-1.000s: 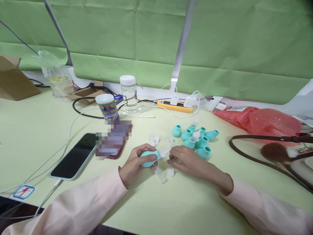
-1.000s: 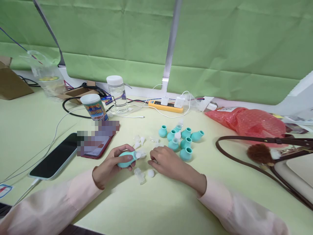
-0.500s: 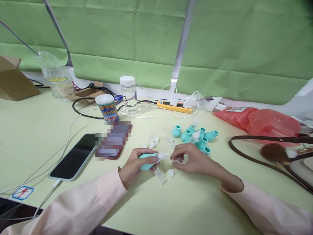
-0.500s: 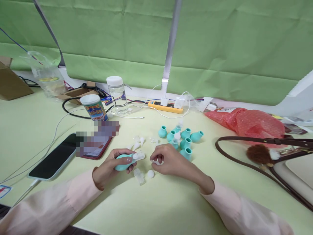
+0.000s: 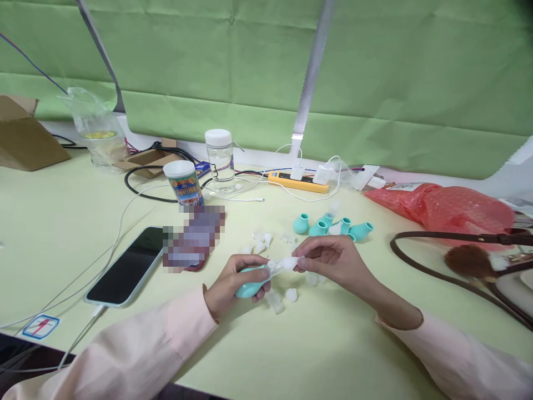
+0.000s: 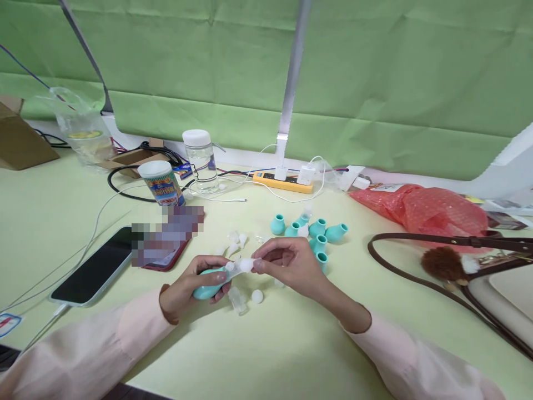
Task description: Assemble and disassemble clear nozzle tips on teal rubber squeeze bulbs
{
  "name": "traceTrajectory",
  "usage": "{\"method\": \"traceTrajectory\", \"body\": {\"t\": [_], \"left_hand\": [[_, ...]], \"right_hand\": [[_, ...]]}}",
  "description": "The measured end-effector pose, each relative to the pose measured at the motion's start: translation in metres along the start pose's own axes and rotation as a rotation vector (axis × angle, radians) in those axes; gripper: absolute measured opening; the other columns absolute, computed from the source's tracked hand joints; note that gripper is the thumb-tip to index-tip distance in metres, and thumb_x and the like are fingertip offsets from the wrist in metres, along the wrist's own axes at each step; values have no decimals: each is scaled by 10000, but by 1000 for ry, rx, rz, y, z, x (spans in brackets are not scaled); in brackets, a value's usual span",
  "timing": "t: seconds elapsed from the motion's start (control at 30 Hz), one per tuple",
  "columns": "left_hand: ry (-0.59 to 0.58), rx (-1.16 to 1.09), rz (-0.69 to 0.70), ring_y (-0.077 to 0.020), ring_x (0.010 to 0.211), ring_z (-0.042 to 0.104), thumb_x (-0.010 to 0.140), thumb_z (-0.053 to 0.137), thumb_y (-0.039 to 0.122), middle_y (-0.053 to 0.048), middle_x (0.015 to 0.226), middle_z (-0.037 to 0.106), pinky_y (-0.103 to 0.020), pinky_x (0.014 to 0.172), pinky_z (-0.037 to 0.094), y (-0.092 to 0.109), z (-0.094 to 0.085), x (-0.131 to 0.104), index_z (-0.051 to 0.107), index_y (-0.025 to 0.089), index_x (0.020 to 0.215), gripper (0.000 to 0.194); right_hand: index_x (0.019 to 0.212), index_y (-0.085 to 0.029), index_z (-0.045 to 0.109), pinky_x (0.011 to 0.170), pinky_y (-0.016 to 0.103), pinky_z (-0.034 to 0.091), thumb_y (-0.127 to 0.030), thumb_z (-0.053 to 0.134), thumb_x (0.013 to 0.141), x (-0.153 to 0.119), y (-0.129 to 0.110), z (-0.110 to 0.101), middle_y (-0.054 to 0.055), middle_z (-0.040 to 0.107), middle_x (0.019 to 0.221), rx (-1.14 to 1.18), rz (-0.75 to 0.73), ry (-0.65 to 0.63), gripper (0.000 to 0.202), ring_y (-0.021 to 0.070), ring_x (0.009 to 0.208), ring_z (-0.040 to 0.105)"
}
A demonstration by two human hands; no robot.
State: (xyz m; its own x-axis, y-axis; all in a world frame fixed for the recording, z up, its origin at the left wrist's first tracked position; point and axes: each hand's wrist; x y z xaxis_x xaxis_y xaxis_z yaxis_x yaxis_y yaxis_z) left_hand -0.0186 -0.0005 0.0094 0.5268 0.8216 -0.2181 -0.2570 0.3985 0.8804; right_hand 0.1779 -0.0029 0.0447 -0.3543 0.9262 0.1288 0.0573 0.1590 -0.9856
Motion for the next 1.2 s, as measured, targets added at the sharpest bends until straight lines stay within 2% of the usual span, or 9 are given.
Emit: {"method": "traceTrajectory", "body": {"t": [0.43,0.57,0.8,1.0,1.2], "left_hand": [[18,64,-13,-75,376,465,579,696,240,-19,485,557,-184,363,320,-1,-1,2,620,86,678,198],[16,46,-9,-73,378,465,588,691,232,-18,485,555,-182,363,320,-2,0,1,619,87,683,188],[20,39,-13,-78,377,473,574,699,243,-18,478,556,-183,359,325,-2,1,0,617,84,700,218],[9,79,-8,-71,360,453,551,712,245,-11,456,548,-184,354,307,-1,2,-1,626,69,705,250],[-1,133,-8,-57,364,426,555,708,250,-4,446,520,-183,366,281,1,7,-4,644,54,698,251]], "right_hand": [[698,-142,629,594,296,526,-208,669,631,-1,3,4,36,643,689,7,14,81,101,142,602,610],[688,-137,639,594,292,531,-214,680,614,0,1,3,28,641,630,-7,67,65,115,142,587,611],[693,-150,657,609,277,524,-198,679,614,-1,-1,2,36,659,693,-11,54,34,95,142,626,616],[690,-159,686,567,216,502,-153,715,545,0,-3,-3,34,676,691,-74,109,-12,149,130,624,611],[639,-183,695,539,185,490,-127,727,507,2,2,-2,20,686,672,-33,135,-13,147,119,604,618]]}}
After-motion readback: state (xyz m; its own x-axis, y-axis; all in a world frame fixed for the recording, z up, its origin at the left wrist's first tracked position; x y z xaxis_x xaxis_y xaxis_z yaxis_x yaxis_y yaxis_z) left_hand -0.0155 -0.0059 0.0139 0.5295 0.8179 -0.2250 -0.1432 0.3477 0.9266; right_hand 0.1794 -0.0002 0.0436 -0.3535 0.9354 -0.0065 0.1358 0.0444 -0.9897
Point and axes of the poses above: each hand's wrist, its own x-axis towards the middle knuckle, its own z-axis out of the palm, y = z × x
